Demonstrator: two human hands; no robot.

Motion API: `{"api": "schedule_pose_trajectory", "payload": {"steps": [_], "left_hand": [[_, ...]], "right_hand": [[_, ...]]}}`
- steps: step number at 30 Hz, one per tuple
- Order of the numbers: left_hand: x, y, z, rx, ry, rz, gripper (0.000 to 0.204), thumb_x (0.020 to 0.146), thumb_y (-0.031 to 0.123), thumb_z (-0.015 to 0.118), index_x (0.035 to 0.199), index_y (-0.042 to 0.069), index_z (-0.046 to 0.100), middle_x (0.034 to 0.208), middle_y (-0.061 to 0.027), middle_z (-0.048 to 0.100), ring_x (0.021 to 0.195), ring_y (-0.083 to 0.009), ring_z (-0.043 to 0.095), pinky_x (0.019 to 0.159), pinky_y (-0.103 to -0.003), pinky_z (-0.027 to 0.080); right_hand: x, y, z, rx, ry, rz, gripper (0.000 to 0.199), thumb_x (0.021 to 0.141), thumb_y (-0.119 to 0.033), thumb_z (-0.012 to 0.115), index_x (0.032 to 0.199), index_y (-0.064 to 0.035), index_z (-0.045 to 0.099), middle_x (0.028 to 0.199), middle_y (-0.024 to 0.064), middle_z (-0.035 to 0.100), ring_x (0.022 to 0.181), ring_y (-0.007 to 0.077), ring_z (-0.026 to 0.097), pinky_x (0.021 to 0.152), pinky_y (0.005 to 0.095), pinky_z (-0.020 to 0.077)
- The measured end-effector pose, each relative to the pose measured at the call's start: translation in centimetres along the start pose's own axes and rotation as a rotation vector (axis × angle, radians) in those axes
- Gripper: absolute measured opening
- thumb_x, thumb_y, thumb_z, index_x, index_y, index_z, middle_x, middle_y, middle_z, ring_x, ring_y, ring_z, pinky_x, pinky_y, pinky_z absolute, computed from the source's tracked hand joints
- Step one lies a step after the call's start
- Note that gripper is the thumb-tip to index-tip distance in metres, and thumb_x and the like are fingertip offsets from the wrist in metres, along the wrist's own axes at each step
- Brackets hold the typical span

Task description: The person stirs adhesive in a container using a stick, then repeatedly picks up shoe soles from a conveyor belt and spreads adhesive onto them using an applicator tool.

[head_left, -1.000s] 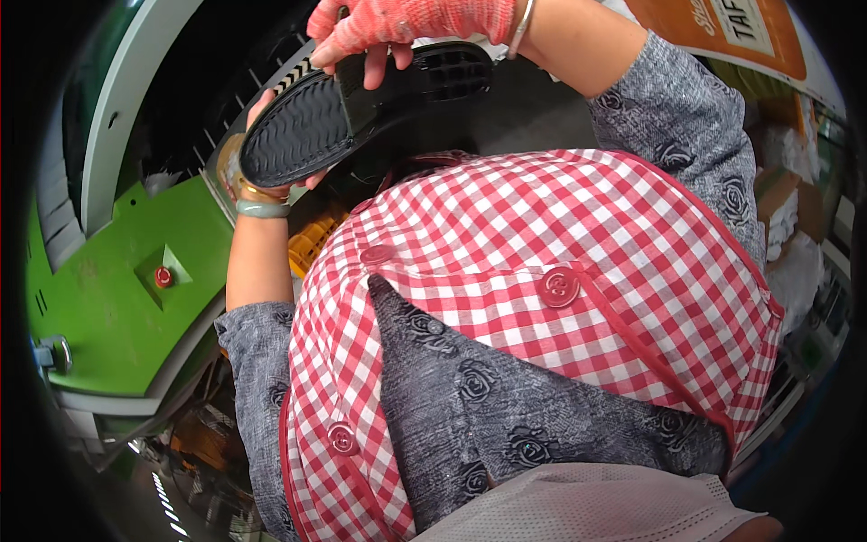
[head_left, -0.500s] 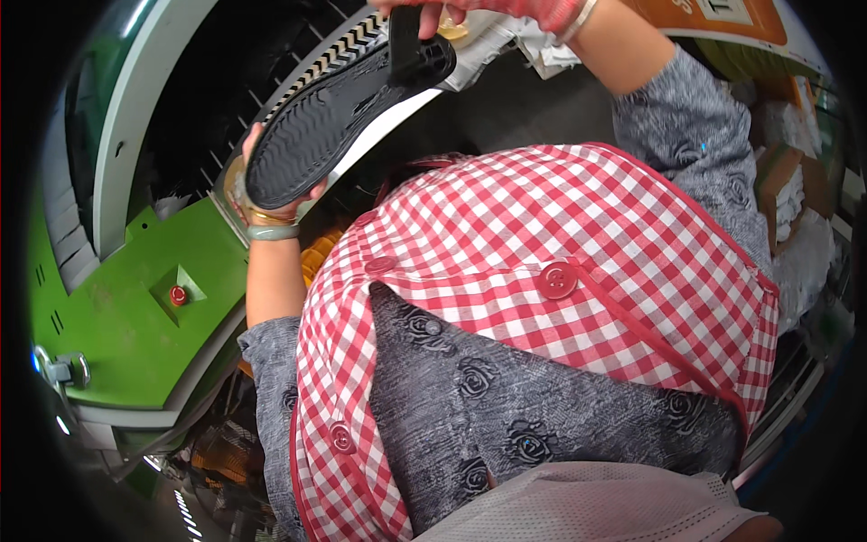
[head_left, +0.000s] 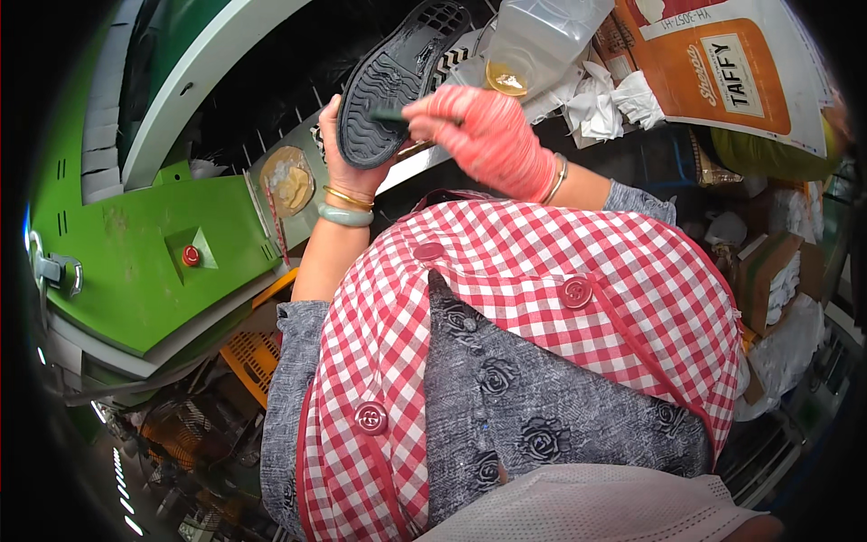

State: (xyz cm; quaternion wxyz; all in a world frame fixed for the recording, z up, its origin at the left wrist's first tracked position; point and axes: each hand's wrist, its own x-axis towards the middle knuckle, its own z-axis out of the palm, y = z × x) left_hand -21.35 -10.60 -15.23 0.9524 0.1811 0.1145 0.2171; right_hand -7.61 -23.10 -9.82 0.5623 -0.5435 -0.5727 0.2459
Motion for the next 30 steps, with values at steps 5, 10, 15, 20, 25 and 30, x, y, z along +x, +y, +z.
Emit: {"api": "schedule_pose_trajectory", "payload": {"steps": [5, 10, 15, 20, 25, 30], "left_hand": [[0.0, 0.2, 0.6, 0.034, 0.248, 0.052, 0.054, 0.085, 0.051, 0.037, 0.108, 0.006, 0.056, 0.101, -0.0124, 0.06, 0.084, -0.0268, 0.059, 0.071, -0.04, 0.049], [-0.7, 0.1, 0.8, 0.092, 0.05, 0.035, 0.062, 0.081, 0.051, 0.037, 0.119, 0.003, 0.049, 0.109, -0.0185, 0.056, 0.088, -0.0341, 0.059, 0.071, -0.047, 0.051], [-2.1, -0.3, 2.0, 0.062, -0.101, 0.085, 0.066, 0.077, 0.05, 0.043, 0.121, 0.001, 0.046, 0.113, -0.0193, 0.054, 0.086, -0.0346, 0.059, 0.07, -0.047, 0.05], [-2.3, -0.3, 2.5, 0.035, -0.193, 0.058, 0.069, 0.074, 0.049, 0.05, 0.124, 0.001, 0.044, 0.113, -0.0191, 0.053, 0.088, -0.033, 0.058, 0.07, -0.046, 0.049], [-2.4, -0.1, 2.4, 0.136, -0.263, 0.026, 0.067, 0.073, 0.052, 0.054, 0.121, 0.005, 0.049, 0.115, -0.0176, 0.053, 0.085, -0.0328, 0.058, 0.068, -0.047, 0.047], [-1.7, 0.3, 1.9, 0.15, -0.156, -0.005, 0.07, 0.075, 0.049, 0.051, 0.125, 0.002, 0.043, 0.117, -0.0203, 0.051, 0.09, -0.0376, 0.057, 0.075, -0.049, 0.048]], "right_hand": [[0.2, -0.8, 0.3, 0.267, 0.035, 0.219, 0.013, 0.084, -0.014, 0.061, 0.09, -0.0024, 0.065, 0.077, 0.0065, 0.064, 0.067, 0.01, 0.062, 0.057, 0.0211, 0.048], [2.9, -1.1, -4.1, 0.367, 0.53, 0.201, 0.023, 0.09, -0.024, 0.053, 0.091, -0.0016, 0.059, 0.076, 0.0048, 0.063, 0.064, 0.0098, 0.063, 0.047, 0.0161, 0.0405], [3.7, -0.3, -5.3, 0.497, 0.725, 0.091, 0.025, 0.093, -0.021, 0.045, 0.095, 0.0007, 0.058, 0.082, 0.0085, 0.063, 0.068, 0.0137, 0.064, 0.054, 0.0178, 0.0444], [3.9, -0.4, -5.2, 0.505, 0.746, 0.115, 0.026, 0.093, -0.019, 0.045, 0.099, 0.0022, 0.058, 0.085, 0.0112, 0.063, 0.074, 0.0166, 0.065, 0.057, 0.0185, 0.0492], [3.8, -0.7, -5.2, 0.488, 0.701, 0.17, 0.024, 0.092, -0.019, 0.046, 0.096, 0.0009, 0.059, 0.085, 0.01, 0.063, 0.072, 0.0159, 0.065, 0.057, 0.0184, 0.0493], [3.8, -2.7, -6.3, 0.351, 0.508, 0.175, 0.023, 0.092, -0.02, 0.047, 0.091, -0.0014, 0.061, 0.08, 0.0074, 0.063, 0.065, 0.0119, 0.064, 0.054, 0.0169, 0.0461]]}}
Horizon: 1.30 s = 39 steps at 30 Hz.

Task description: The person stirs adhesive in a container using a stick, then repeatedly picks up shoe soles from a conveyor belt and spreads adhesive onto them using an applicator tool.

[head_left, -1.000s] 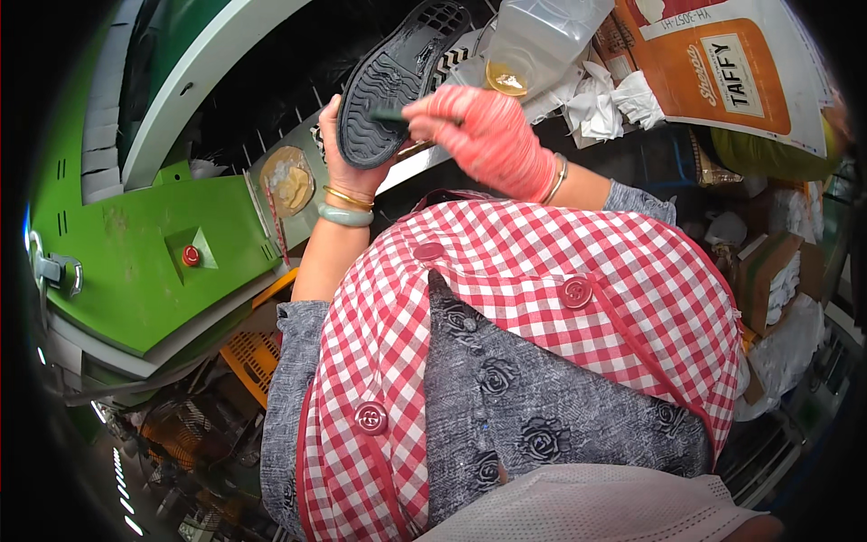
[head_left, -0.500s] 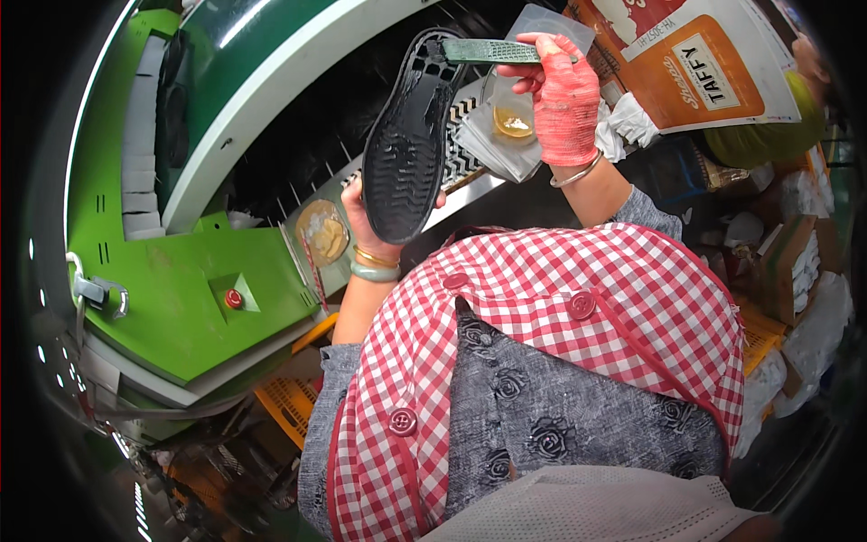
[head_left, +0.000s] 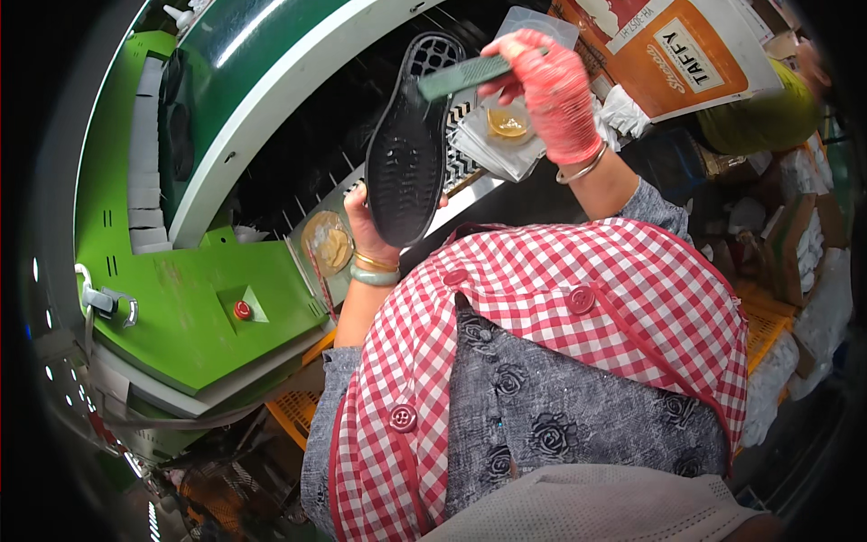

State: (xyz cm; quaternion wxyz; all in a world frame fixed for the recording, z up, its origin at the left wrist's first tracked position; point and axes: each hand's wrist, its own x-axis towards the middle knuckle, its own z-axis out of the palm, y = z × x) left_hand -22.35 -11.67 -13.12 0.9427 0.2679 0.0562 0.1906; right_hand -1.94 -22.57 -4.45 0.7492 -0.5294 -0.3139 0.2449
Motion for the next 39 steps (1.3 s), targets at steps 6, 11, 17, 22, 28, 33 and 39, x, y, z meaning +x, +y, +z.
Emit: {"api": "schedule_pose_trajectory", "payload": {"steps": [6, 11, 17, 22, 28, 33, 39], "left_hand": [[0.8, -0.1, -0.1, 0.018, 0.086, 0.009, 0.069, 0.076, 0.045, 0.049, 0.127, 0.0, 0.04, 0.119, -0.022, 0.05, 0.104, -0.0425, 0.052, 0.084, -0.047, 0.049], [1.1, -0.2, -0.9, 0.046, 0.05, -0.038, 0.067, 0.077, 0.043, 0.047, 0.127, -0.001, 0.041, 0.118, -0.0215, 0.051, 0.105, -0.041, 0.053, 0.081, -0.044, 0.051], [2.2, -0.3, -0.2, 0.207, 0.034, 0.019, 0.068, 0.077, 0.042, 0.044, 0.125, -0.006, 0.041, 0.116, -0.0234, 0.052, 0.105, -0.0354, 0.054, 0.081, -0.037, 0.051], [5.4, 1.8, 2.4, 0.068, -0.155, 0.009, 0.058, 0.079, 0.035, 0.05, 0.126, 0.002, 0.04, 0.115, -0.0129, 0.053, 0.102, -0.0306, 0.055, 0.094, -0.047, 0.042], [25.3, 11.2, 7.5, -0.132, -0.133, 0.246, 0.055, 0.085, 0.034, 0.043, 0.129, 0.002, 0.029, 0.126, -0.0177, 0.041, 0.105, -0.0413, 0.049, 0.092, -0.056, 0.039], [28.6, 7.4, 5.6, 0.361, 0.038, -0.123, 0.059, 0.089, 0.029, 0.045, 0.135, 0.003, 0.021, 0.131, -0.0218, 0.039, 0.107, -0.0421, 0.05, 0.09, -0.05, 0.043], [20.8, 22.2, -3.5, 1.897, 0.59, 0.539, 0.049, 0.081, 0.041, 0.051, 0.113, 0.004, 0.056, 0.115, -0.0186, 0.055, 0.106, -0.0331, 0.054, 0.089, -0.037, 0.042]], "right_hand": [[1.2, 0.3, -0.3, -0.09, 0.078, -0.163, 0.019, 0.09, -0.018, 0.049, 0.09, -0.0023, 0.06, 0.077, 0.005, 0.063, 0.062, 0.0115, 0.064, 0.05, 0.0164, 0.045], [0.9, 0.5, 0.3, -0.072, 0.099, -0.16, 0.023, 0.09, -0.019, 0.048, 0.089, -0.0002, 0.061, 0.076, 0.0067, 0.063, 0.063, 0.0132, 0.063, 0.052, 0.0185, 0.045], [0.4, -0.8, 0.1, -0.024, 0.27, -0.256, 0.023, 0.09, -0.018, 0.046, 0.089, 0.0004, 0.059, 0.074, 0.006, 0.062, 0.061, 0.0127, 0.063, 0.051, 0.019, 0.0447], [-0.7, -1.5, -1.8, -0.001, 0.516, -0.335, 0.025, 0.09, -0.023, 0.048, 0.092, 0.0, 0.058, 0.078, 0.0068, 0.062, 0.059, 0.0138, 0.061, 0.052, 0.0216, 0.0446], [0.5, -1.6, -2.4, 0.03, 0.568, -0.308, 0.026, 0.089, -0.025, 0.049, 0.095, -0.0004, 0.055, 0.078, 0.006, 0.061, 0.058, 0.0136, 0.06, 0.053, 0.0222, 0.0444], [0.9, -0.6, -3.0, 0.004, 0.613, -0.223, 0.025, 0.091, -0.023, 0.045, 0.093, -0.0001, 0.055, 0.076, 0.0073, 0.061, 0.06, 0.0134, 0.06, 0.054, 0.0222, 0.0439], [-0.3, 0.9, -3.4, 0.013, 0.599, -0.139, 0.023, 0.091, -0.021, 0.047, 0.094, -0.0003, 0.056, 0.076, 0.0068, 0.061, 0.061, 0.0126, 0.06, 0.054, 0.0214, 0.0434]]}}
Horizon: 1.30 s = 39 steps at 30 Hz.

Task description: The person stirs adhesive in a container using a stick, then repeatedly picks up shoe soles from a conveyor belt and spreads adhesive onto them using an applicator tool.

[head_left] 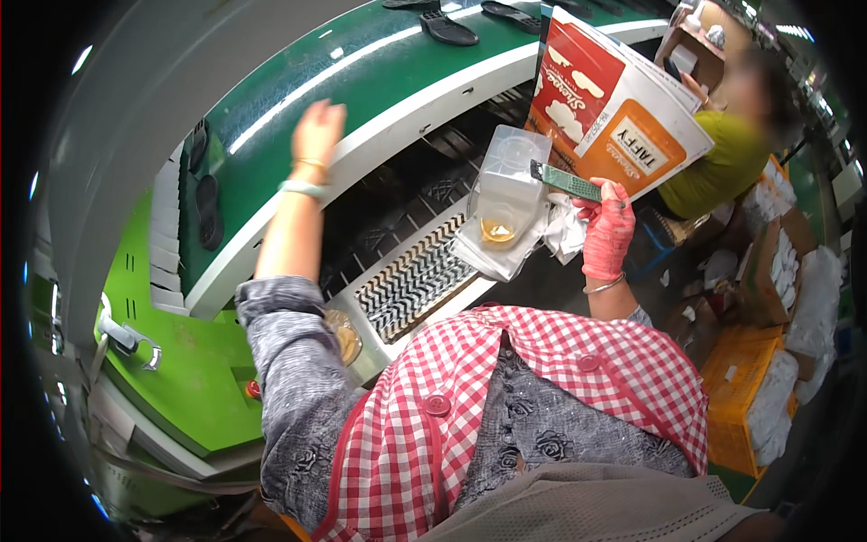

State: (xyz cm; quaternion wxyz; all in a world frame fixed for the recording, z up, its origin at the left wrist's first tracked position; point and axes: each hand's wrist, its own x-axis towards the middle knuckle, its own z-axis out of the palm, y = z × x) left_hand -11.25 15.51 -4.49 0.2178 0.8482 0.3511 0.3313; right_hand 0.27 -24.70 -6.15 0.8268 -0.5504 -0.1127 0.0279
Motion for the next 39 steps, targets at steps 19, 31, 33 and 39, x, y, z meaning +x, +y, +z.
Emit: {"api": "schedule_pose_trajectory", "payload": {"steps": [19, 31, 33, 39], "left_hand": [[-10.9, -1.5, -11.9, -1.033, -0.2, -0.319, 0.048, 0.084, 0.028, 0.057, 0.119, -0.002, 0.045, 0.109, -0.0171, 0.055, 0.087, -0.0209, 0.056, 0.076, -0.033, 0.048], [-28.3, 8.0, -1.0, -1.737, -0.32, -0.82, 0.05, 0.069, 0.006, 0.05, 0.117, -0.008, 0.045, 0.105, -0.022, 0.058, 0.098, -0.0309, 0.058, 0.098, -0.047, 0.038], [-28.8, 8.0, -0.1, -1.873, -0.414, -0.765, 0.054, 0.067, 0.003, 0.049, 0.121, 0.002, 0.045, 0.116, -0.0234, 0.051, 0.113, -0.0374, 0.047, 0.099, -0.052, 0.035], [-30.1, 5.8, 1.8, -1.885, -0.439, -0.835, 0.044, 0.093, 0.029, 0.034, 0.132, 0.008, 0.035, 0.124, -0.02, 0.045, 0.114, -0.0408, 0.046, 0.084, -0.046, 0.049]], "right_hand": [[2.2, 10.7, -6.3, -0.346, -0.259, 0.255, 0.026, 0.089, -0.025, 0.054, 0.102, -0.0024, 0.058, 0.092, 0.0041, 0.062, 0.07, 0.0097, 0.063, 0.054, 0.0169, 0.043], [2.9, 14.7, -7.2, -0.647, -0.406, 0.23, 0.031, 0.082, -0.031, 0.059, 0.1, -0.0061, 0.063, 0.07, 0.0019, 0.066, 0.053, 0.0077, 0.048, 0.054, 0.0222, 0.04], [3.5, 14.7, -7.2, -0.626, -0.405, 0.221, 0.031, 0.082, -0.031, 0.059, 0.1, -0.0063, 0.063, 0.07, 0.0021, 0.066, 0.053, 0.0072, 0.047, 0.054, 0.0222, 0.0401], [4.6, 14.4, -7.0, -0.643, -0.453, 0.221, 0.028, 0.084, -0.031, 0.058, 0.1, -0.008, 0.063, 0.076, 0.0014, 0.066, 0.06, 0.0015, 0.055, 0.05, 0.0159, 0.0363]]}}
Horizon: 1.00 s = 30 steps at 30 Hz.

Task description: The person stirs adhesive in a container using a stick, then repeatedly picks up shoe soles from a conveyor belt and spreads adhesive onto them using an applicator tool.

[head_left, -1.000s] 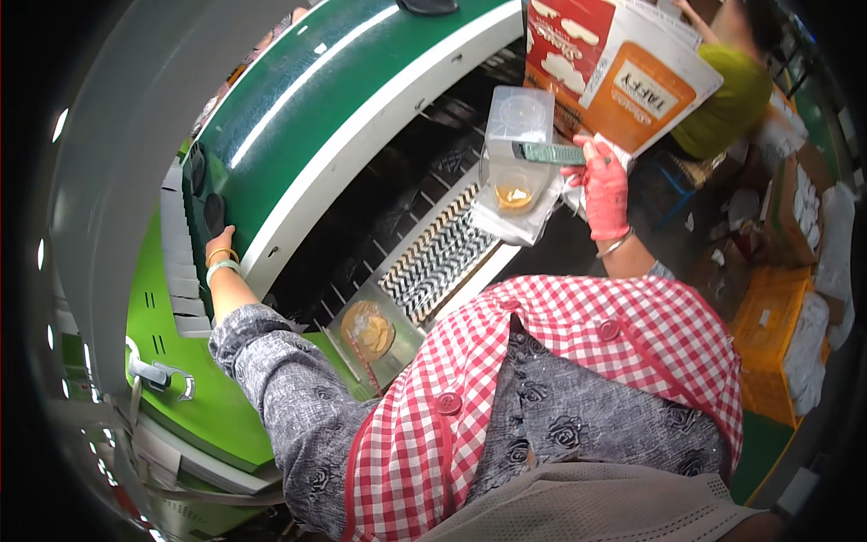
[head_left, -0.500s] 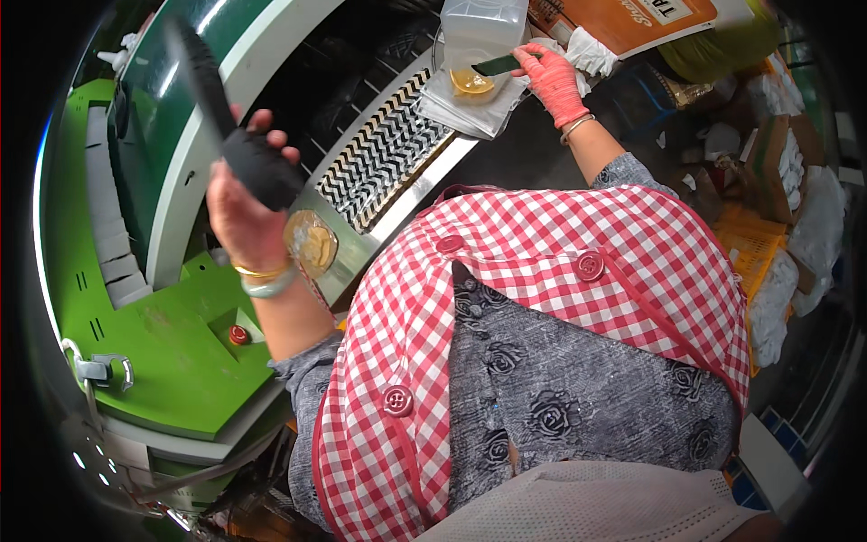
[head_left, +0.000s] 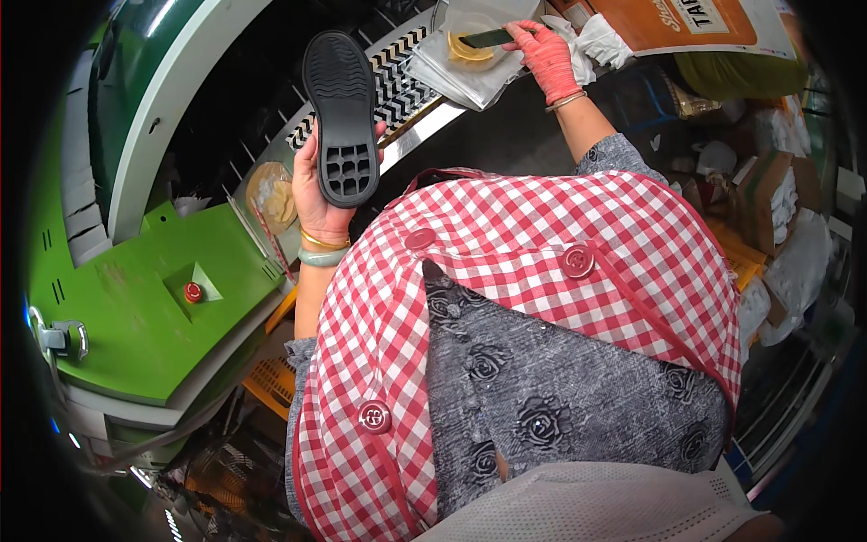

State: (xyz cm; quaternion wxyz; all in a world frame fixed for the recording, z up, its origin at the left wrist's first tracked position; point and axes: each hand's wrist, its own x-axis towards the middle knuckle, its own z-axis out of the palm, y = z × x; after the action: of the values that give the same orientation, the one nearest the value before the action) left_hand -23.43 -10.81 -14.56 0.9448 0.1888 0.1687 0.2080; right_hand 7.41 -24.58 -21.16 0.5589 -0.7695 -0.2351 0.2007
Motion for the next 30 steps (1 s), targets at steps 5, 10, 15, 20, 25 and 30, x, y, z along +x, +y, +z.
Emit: {"api": "schedule_pose_trajectory", "payload": {"steps": [5, 10, 15, 20, 25, 30], "left_hand": [[0.3, -0.7, -0.6, -0.004, 0.011, -0.011, 0.043, 0.094, 0.027, 0.034, 0.133, 0.008, 0.034, 0.126, -0.0185, 0.045, 0.114, -0.0386, 0.046, 0.086, -0.045, 0.048], [1.0, -1.2, -0.9, 0.06, -0.005, 0.07, 0.044, 0.095, 0.028, 0.033, 0.135, 0.009, 0.032, 0.126, -0.0171, 0.046, 0.114, -0.038, 0.047, 0.088, -0.042, 0.047], [1.3, -1.2, -2.7, 0.022, -0.061, 0.073, 0.051, 0.094, 0.043, 0.031, 0.135, 0.014, 0.032, 0.132, -0.018, 0.039, 0.119, -0.0392, 0.04, 0.09, -0.046, 0.044], [1.3, -1.1, -1.3, -0.043, -0.135, 0.08, 0.071, 0.087, 0.061, 0.027, 0.139, 0.013, 0.023, 0.132, -0.0203, 0.037, 0.114, -0.0412, 0.044, 0.086, -0.046, 0.047], [1.7, -1.3, 1.3, -0.017, -0.134, 0.074, 0.078, 0.083, 0.068, 0.024, 0.138, 0.012, 0.022, 0.13, -0.0203, 0.038, 0.113, -0.0415, 0.045, 0.084, -0.044, 0.048], [1.6, -0.9, 2.8, -0.036, -0.233, 0.041, 0.079, 0.083, 0.069, 0.021, 0.138, 0.013, 0.025, 0.131, -0.0197, 0.038, 0.113, -0.0427, 0.044, 0.083, -0.044, 0.05]], "right_hand": [[0.6, -1.3, 0.0, 0.03, -0.008, -0.091, 0.028, 0.084, -0.032, 0.059, 0.099, -0.009, 0.065, 0.074, 0.0006, 0.066, 0.053, 0.0001, 0.046, 0.048, 0.0155, 0.0327], [2.0, -1.3, -0.9, 0.031, -0.04, -0.08, 0.027, 0.083, -0.03, 0.059, 0.099, -0.0082, 0.064, 0.08, 0.0037, 0.066, 0.058, 0.0045, 0.055, 0.046, 0.0158, 0.0324], [1.6, 0.6, -0.4, 0.604, -0.013, 0.152, 0.028, 0.086, -0.023, 0.056, 0.103, -0.0008, 0.056, 0.085, 0.0083, 0.063, 0.063, 0.0113, 0.06, 0.042, 0.017, 0.0323], [-4.0, -10.3, 3.0, 0.774, -0.218, 0.028, 0.019, 0.088, -0.017, 0.054, 0.096, -0.0004, 0.057, 0.077, 0.0054, 0.059, 0.066, 0.0115, 0.062, 0.042, 0.0153, 0.0328], [-6.8, -15.1, 4.4, 0.526, -0.193, -0.23, 0.018, 0.087, -0.021, 0.056, 0.083, -0.0042, 0.058, 0.065, 0.0024, 0.058, 0.053, 0.0073, 0.055, 0.044, 0.0169, 0.0384], [-7.2, -15.4, 5.6, 0.664, -0.198, -0.231, 0.018, 0.087, -0.02, 0.054, 0.083, -0.0029, 0.059, 0.062, 0.0028, 0.059, 0.049, 0.0054, 0.052, 0.043, 0.0171, 0.0377]]}}
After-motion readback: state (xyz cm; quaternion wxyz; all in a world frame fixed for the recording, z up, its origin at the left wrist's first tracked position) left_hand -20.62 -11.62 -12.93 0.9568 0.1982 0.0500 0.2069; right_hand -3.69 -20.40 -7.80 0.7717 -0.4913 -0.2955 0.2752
